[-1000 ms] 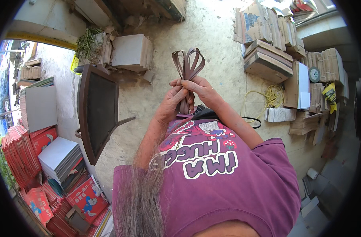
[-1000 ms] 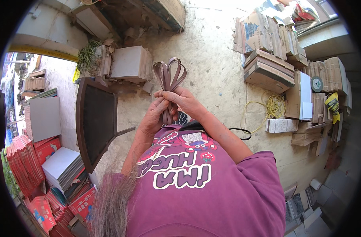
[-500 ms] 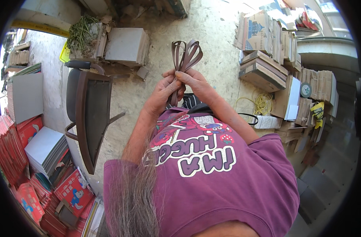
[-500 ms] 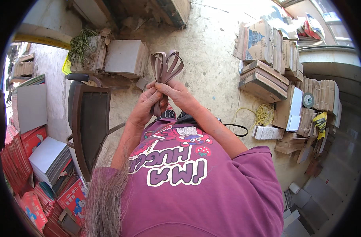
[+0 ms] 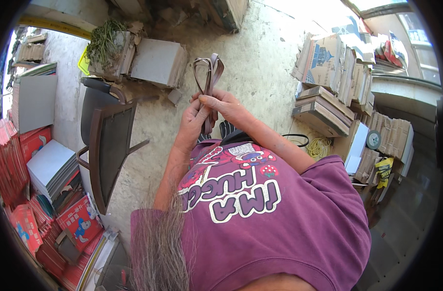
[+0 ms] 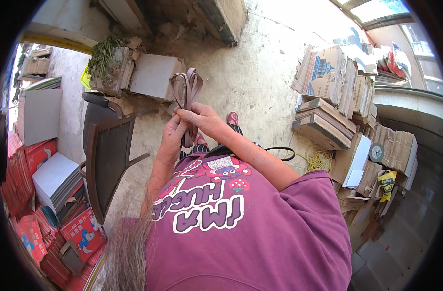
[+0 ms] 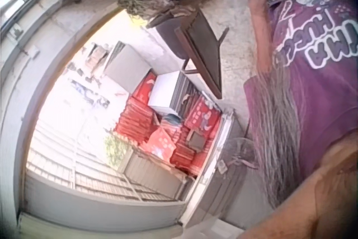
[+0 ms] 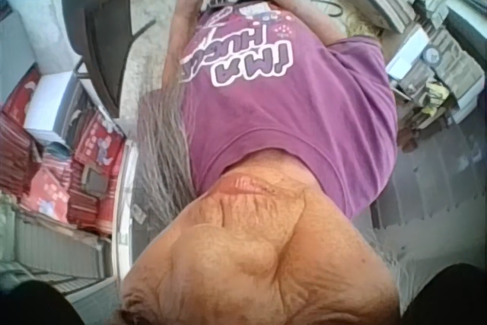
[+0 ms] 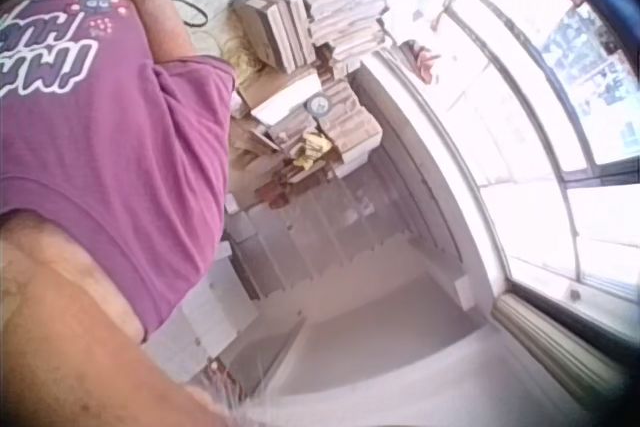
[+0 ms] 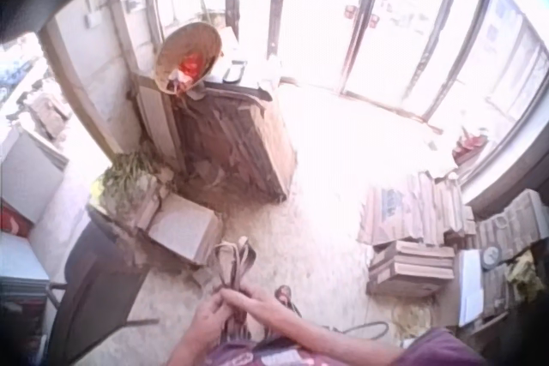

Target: The person takes several long plastic strips, coils them together by hand, and wraps the coil with a piece of white paper.

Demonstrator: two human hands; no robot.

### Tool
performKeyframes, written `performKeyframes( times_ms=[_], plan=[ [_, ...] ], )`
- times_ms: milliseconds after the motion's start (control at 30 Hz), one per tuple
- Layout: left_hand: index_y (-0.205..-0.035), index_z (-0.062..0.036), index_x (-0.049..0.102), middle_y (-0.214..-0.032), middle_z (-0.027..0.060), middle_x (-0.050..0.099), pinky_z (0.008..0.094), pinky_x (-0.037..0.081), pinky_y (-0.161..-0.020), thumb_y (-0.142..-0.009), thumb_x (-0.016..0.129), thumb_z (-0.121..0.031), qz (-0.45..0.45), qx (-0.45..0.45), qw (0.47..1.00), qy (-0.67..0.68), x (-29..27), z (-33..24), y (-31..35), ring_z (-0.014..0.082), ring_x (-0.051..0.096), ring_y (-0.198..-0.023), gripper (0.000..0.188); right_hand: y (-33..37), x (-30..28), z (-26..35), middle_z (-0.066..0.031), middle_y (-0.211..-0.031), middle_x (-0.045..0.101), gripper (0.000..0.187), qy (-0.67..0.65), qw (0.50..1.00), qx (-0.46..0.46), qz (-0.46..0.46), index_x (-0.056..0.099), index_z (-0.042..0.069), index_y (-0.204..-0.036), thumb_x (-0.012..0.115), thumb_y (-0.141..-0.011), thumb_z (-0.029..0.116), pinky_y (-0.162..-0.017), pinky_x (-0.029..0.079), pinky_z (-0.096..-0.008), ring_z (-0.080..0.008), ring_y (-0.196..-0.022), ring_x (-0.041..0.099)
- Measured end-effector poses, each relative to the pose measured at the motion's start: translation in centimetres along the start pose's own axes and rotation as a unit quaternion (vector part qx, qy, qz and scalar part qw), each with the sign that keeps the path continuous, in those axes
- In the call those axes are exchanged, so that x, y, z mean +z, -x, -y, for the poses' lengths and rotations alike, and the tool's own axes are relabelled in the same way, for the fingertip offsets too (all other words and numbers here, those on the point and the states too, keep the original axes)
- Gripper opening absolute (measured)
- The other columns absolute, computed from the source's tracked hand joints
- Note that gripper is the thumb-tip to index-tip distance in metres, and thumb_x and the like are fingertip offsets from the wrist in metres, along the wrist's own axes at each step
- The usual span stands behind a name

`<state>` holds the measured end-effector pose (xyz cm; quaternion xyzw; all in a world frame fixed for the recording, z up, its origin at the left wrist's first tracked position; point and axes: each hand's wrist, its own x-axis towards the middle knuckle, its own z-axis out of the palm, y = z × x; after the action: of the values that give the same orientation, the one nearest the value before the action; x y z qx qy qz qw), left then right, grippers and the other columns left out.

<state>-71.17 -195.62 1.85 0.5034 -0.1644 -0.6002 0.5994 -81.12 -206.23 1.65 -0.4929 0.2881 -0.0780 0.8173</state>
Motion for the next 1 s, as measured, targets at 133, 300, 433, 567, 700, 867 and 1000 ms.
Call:
performKeyframes(
  times_ms=[133, 300, 433, 567, 700, 867, 1000],
  plan=[
    [-0.096, -0.0057, 0.053, -0.072, 0.0012, 0.053, 0.0209, 0.04, -0.053, -0.093, 0.052, -0.031, -0.014, 0.019, 1.0, -0.007, 2.1, -0.1, -2.5, 0.0082, 0.051, -0.061, 0.025, -0.7, -2.6, 2.0, -0.0018, -0.072, 0.058, 0.038, -0.029, 0.999, 0.02, 0.008, 0.061, 0.0, -0.104, 0.056, -0.089, 0.034, -0.046, 0.043, -0.0222, -0.0091, -0.052, 0.053],
    [-0.092, -0.0057, 0.05, -0.071, 0.002, 0.051, 0.0228, 0.04, -0.051, -0.093, 0.051, -0.028, -0.022, -0.038, 0.999, 0.03, 4.4, -0.3, -4.2, 0.0101, 0.049, -0.058, 0.023, -0.4, -5.3, 3.7, -0.002, -0.072, 0.059, 0.036, -0.062, 0.996, 0.051, 0.04, 0.062, 0.001, -0.106, 0.054, -0.09, 0.033, -0.046, 0.042, -0.0216, -0.0087, -0.052, 0.053],
    [-0.088, -0.0054, 0.048, -0.068, 0.003, 0.047, 0.0239, 0.04, -0.049, -0.093, 0.049, -0.028, -0.004, -0.054, 0.995, 0.087, 5.8, -0.2, -5.1, 0.0123, 0.047, -0.055, 0.023, -0.2, -6.9, 4.3, -0.0031, -0.075, 0.061, 0.039, -0.062, 0.994, 0.072, 0.05, 0.061, 0.0, -0.109, 0.051, -0.092, 0.034, -0.047, 0.044, -0.0206, -0.0089, -0.051, 0.054],
    [-0.087, -0.0045, 0.047, -0.066, 0.0042, 0.046, 0.0245, 0.04, -0.048, -0.09, 0.047, -0.029, -0.001, -0.064, 0.991, 0.115, 6.8, 0.2, -5.8, 0.0134, 0.046, -0.053, 0.024, -0.4, -8.3, 3.8, -0.0034, -0.078, 0.062, 0.039, -0.085, 0.992, 0.08, 0.051, 0.062, 0.0, -0.106, 0.052, -0.091, 0.034, -0.046, 0.045, -0.0194, -0.0078, -0.051, 0.055],
    [-0.089, -0.0037, 0.046, -0.067, 0.0053, 0.047, 0.0258, 0.041, -0.049, -0.09, 0.048, -0.03, 0.009, -0.073, 0.989, 0.128, 7.2, 0.8, -6.0, 0.0154, 0.047, -0.054, 0.026, 0.0, -9.0, 4.5, -0.003, -0.078, 0.062, 0.039, -0.079, 0.99, 0.096, 0.064, 0.062, 0.0, -0.105, 0.052, -0.091, 0.035, -0.046, 0.045, -0.0188, -0.0066, -0.053, 0.055],
    [-0.093, -0.0038, 0.047, -0.069, 0.0057, 0.048, 0.027, 0.042, -0.052, -0.089, 0.054, -0.032, 0.017, -0.076, 0.985, 0.155, 8.2, 0.9, -6.5, 0.0169, 0.049, -0.058, 0.029, 0.1, -10.0, 4.7, -0.0009, -0.063, 0.058, 0.037, -0.097, 0.988, 0.103, 0.058, 0.065, 0.002, -0.102, 0.054, -0.089, 0.036, -0.043, 0.042, -0.019, -0.0052, -0.046, 0.049],
    [-0.095, -0.0037, 0.047, -0.072, 0.0061, 0.05, 0.0289, 0.043, -0.055, -0.089, 0.056, -0.032, 0.025, -0.076, 0.986, 0.146, 8.5, 1.5, -7.0, 0.0185, 0.052, -0.061, 0.031, 0.2, -10.8, 4.7, -0.0005, -0.065, 0.057, 0.035, -0.09, 0.988, 0.101, 0.071, 0.064, 0.002, -0.103, 0.056, -0.089, 0.033, -0.04, 0.041, -0.0199, -0.0056, -0.046, 0.049]
  ],
)
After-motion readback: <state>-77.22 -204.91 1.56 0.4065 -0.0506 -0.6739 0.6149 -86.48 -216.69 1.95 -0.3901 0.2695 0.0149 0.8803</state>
